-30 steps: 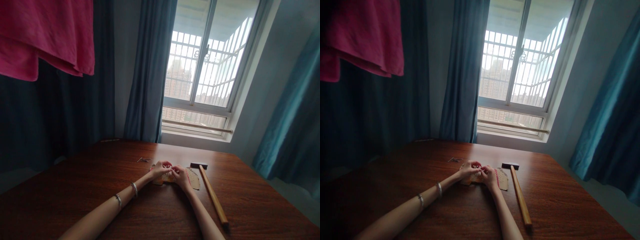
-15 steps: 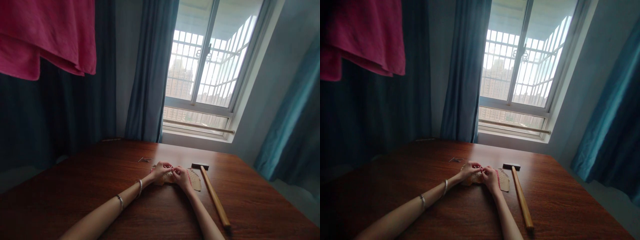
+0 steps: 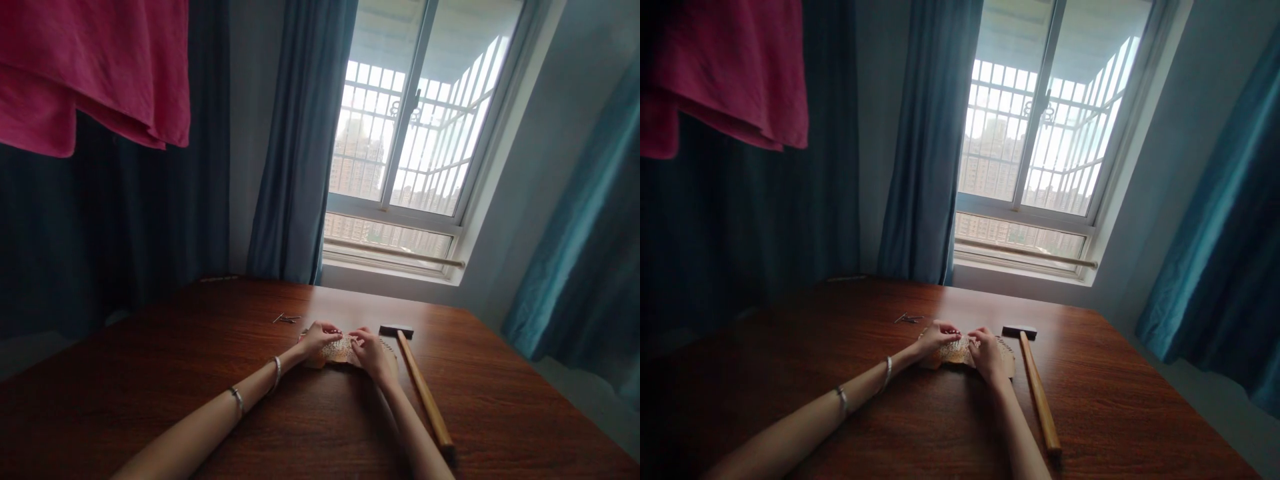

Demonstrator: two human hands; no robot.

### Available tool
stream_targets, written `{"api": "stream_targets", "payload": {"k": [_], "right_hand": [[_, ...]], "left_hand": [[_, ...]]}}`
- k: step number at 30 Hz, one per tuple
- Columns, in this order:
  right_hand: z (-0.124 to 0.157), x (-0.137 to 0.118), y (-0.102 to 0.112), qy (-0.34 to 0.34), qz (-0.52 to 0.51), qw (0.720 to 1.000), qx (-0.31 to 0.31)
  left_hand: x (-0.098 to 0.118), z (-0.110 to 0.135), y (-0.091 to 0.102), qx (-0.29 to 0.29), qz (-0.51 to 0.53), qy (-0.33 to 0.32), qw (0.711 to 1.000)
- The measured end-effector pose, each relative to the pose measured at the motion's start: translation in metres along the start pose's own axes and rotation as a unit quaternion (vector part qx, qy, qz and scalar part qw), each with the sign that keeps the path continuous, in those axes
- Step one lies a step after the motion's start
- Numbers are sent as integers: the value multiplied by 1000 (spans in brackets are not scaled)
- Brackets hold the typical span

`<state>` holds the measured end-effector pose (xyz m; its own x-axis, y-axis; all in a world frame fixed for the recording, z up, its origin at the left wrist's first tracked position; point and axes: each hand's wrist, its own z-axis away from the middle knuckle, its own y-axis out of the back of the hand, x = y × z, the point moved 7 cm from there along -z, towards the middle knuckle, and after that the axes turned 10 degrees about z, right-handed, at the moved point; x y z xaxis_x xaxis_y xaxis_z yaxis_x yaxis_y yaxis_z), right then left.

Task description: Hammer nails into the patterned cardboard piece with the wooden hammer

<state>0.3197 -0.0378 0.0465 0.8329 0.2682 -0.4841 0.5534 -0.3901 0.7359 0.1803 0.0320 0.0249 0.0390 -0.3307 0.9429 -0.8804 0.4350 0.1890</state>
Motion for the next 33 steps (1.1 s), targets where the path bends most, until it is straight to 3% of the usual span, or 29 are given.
{"api": "stream_targets", "payload": {"k": [3, 6, 8, 11, 19, 24, 28, 30, 33], "right_hand": [[8, 23, 45, -66, 152, 986, 20], [30, 57, 82, -182, 312, 932, -4], [49, 74, 93, -228, 377, 897, -39], [72, 84, 95, -242, 417, 873, -72], [84, 86, 75, -239, 393, 880, -118], [82, 87, 78, -241, 307, 917, -89], [74, 65, 86, -244, 65, 967, -36], [71, 51, 86, -267, -118, 956, -33], [70, 23, 81, -275, -315, 904, -88]], "left_hand": [[0, 0, -1, -4, 8, 13, 1000], [-1, 0, -2, -4, 13, 24, 1000], [0, 1, -1, 2, 7, 28, 1000], [3, 2, 0, 9, -14, 28, 999], [9, 4, 1, 3, -29, 27, 999], [10, 5, 1, -1, -42, 19, 999], [5, 3, 1, -1, -39, 12, 999], [0, 2, 1, 0, -32, 16, 999], [-3, 1, 1, -1, -32, 21, 999]]}}
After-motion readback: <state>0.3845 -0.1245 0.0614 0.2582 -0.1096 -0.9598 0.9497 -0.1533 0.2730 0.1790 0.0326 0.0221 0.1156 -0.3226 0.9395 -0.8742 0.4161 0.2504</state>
